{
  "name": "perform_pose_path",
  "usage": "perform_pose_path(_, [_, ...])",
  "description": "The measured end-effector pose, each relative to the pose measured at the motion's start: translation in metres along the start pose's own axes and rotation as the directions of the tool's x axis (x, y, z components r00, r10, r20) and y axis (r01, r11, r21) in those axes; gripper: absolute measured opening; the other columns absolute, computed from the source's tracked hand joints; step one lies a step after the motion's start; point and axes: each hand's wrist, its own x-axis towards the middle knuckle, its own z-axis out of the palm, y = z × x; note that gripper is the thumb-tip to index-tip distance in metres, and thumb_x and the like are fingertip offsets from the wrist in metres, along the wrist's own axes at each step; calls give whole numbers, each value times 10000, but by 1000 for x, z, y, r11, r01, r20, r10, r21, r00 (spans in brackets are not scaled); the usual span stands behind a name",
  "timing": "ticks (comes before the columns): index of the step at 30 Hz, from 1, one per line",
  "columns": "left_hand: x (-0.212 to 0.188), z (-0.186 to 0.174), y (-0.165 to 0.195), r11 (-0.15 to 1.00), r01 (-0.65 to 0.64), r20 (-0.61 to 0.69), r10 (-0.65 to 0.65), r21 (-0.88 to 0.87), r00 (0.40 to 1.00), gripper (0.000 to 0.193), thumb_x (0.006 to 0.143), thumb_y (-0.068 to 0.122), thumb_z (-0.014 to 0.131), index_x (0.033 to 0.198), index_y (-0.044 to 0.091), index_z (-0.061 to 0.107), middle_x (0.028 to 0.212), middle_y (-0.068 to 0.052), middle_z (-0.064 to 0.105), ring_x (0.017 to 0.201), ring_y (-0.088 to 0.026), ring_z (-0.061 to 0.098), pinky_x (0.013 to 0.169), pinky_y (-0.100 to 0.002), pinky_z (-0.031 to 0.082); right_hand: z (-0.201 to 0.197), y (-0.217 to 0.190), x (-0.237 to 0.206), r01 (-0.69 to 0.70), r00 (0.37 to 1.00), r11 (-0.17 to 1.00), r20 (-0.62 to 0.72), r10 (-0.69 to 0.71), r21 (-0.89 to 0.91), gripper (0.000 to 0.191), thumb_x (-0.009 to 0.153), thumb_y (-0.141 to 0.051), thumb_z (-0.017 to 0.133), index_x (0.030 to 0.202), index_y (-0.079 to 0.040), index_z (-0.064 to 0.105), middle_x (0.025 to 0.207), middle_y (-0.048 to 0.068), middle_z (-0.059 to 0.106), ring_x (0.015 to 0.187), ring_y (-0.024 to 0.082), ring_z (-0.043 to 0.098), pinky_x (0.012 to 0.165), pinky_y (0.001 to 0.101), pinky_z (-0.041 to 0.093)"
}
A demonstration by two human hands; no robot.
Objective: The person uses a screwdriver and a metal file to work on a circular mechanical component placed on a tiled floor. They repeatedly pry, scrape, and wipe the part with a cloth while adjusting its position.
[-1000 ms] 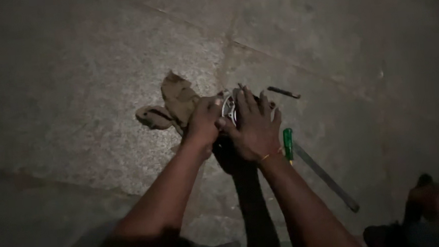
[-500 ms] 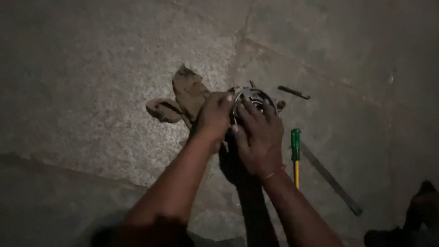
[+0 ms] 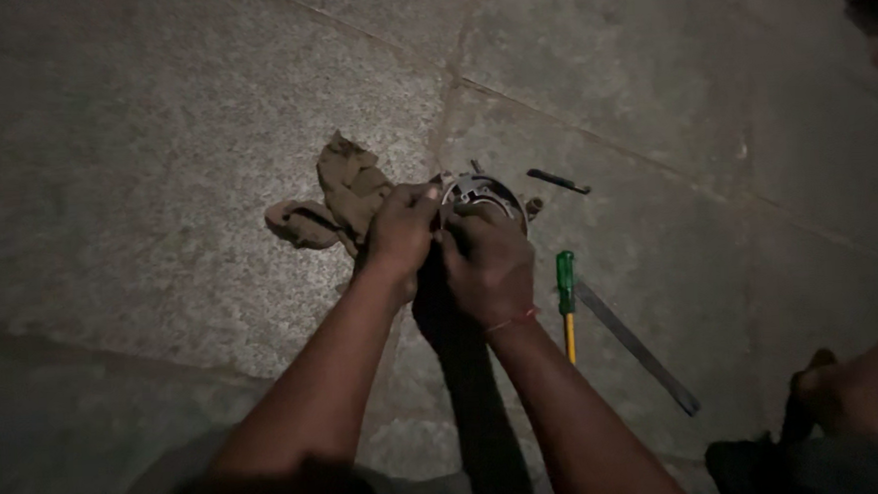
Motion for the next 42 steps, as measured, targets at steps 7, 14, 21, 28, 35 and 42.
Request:
perform_pose_path(7, [0, 8, 3, 999, 28, -37, -30, -42, 999, 271, 963, 246, 642, 1107, 22, 698, 930, -72, 705, 829, -164, 636, 739, -326, 520, -14, 23, 9, -689, 724, 724, 40, 688, 19, 229, 927, -255, 711, 1029, -51, 733, 942, 169, 748, 860, 291, 731, 775, 384, 540])
perform_pose_path(14, [-4, 5, 3, 995, 76, 8, -76, -72, 997, 325, 1003, 290, 566, 1125, 23, 707, 963, -44, 715, 806, -147, 640, 680, -330, 499, -9, 66, 22, -504, 831, 811, -88, 549, 298, 261, 914, -192, 682, 1028, 34, 744, 957, 155, 774, 890, 245, 735, 841, 355, 555])
perform_pose_path(21, [-13, 4, 3, 994, 88, 42, -86, -59, 995, 380, 1003, 267, 481, 1247, 61, 686, 1054, -41, 729, 918, -154, 662, 789, -322, 525, 12, 59, 25, -181, 976, 969, -151, 156, -170, 164, 890, -136, 737, 1044, -94, 777, 981, 165, 683, 950, 406, 638, 866, 489, 494])
perform_pose_path(28, [-14, -7, -2, 997, 77, 41, -77, -15, 996, 399, 1027, 240, 488, 1281, -6, 673, 1150, -97, 682, 1045, -210, 621, 912, -370, 489, 15, 27, 29, 94, 995, 988, 50, -88, -125, 195, 812, -150, 701, 993, -154, 772, 916, 117, 660, 878, 390, 594, 746, 497, 440])
perform_pose_path(35, [-12, -12, 2, 979, 203, 6, -203, 10, 979, 423, 1022, 283, 448, 1335, 66, 632, 1240, -63, 696, 1142, -210, 637, 966, -362, 493, 8, 24, 40, 22, 999, 983, 53, -13, -184, 74, 865, -200, 726, 914, -170, 772, 852, 137, 616, 860, 380, 590, 749, 503, 426])
perform_pose_path(42, [-13, -9, 2, 985, 164, 23, -164, -43, 986, 461, 1026, 273, 465, 1391, 33, 615, 1270, -72, 699, 1143, -209, 637, 980, -361, 479, 3, 36, 38, -20, 999, 978, -50, 9, -209, 134, 815, -120, 715, 936, -143, 769, 877, 138, 626, 851, 381, 598, 760, 505, 442])
